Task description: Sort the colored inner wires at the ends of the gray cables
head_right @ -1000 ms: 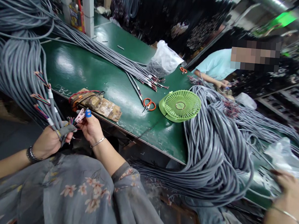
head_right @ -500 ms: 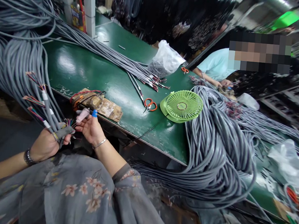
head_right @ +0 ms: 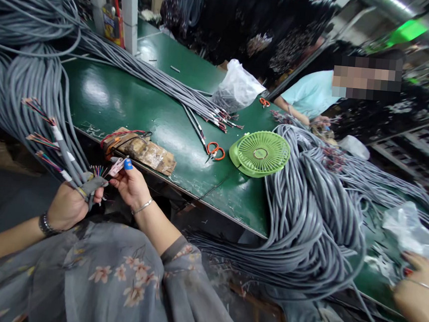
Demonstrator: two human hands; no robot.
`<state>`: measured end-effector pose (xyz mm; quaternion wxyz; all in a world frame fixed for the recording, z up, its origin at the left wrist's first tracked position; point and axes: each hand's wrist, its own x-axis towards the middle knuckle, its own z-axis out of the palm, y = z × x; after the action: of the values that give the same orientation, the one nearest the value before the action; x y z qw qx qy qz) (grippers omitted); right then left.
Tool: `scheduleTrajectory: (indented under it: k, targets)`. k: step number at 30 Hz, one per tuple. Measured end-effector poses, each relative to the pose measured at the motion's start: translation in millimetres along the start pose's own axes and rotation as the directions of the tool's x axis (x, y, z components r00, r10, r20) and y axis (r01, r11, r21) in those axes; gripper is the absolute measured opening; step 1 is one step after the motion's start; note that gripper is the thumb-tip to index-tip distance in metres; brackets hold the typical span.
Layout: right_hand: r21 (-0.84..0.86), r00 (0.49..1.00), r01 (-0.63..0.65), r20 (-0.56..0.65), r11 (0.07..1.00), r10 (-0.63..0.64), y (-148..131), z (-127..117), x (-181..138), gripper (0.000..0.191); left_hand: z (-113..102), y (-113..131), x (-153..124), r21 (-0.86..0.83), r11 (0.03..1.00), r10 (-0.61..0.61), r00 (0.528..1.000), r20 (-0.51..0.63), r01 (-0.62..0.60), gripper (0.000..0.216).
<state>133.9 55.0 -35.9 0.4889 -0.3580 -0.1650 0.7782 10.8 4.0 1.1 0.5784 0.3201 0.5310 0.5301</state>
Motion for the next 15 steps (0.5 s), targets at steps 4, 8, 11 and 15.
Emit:
scheduleTrajectory:
  k: [4,8,11,15]
  targets:
    - [0.025,0.999,0.016,-0.047,1.0,-0.015,-0.2,4.3,-0.5,0.028,1.2,0.5,0.2,0.017,1.0,-0.012,1.0,-0.011,0.012,0.022]
    - [0.038,0.998,0.024,-0.057,0.999,-0.022,1.2,6.3,-0.4,0.028,1.9,0.0,0.6,0.049,0.999,0.0,1.0,-0.01,0.0,0.025]
    - [0.045,0.999,-0.003,-0.041,0.999,0.005,2.2,3.9,0.1,0.032,0.5,-1.1,0.6,0.05,0.999,0.009,1.0,0.003,-0.009,0.026]
    - [0.048,0.999,-0.049,-0.012,0.998,0.05,-0.4,-0.5,-1.3,0.044,-4.0,-1.4,-2.6,0.027,0.999,0.026,1.0,0.017,-0.026,0.026]
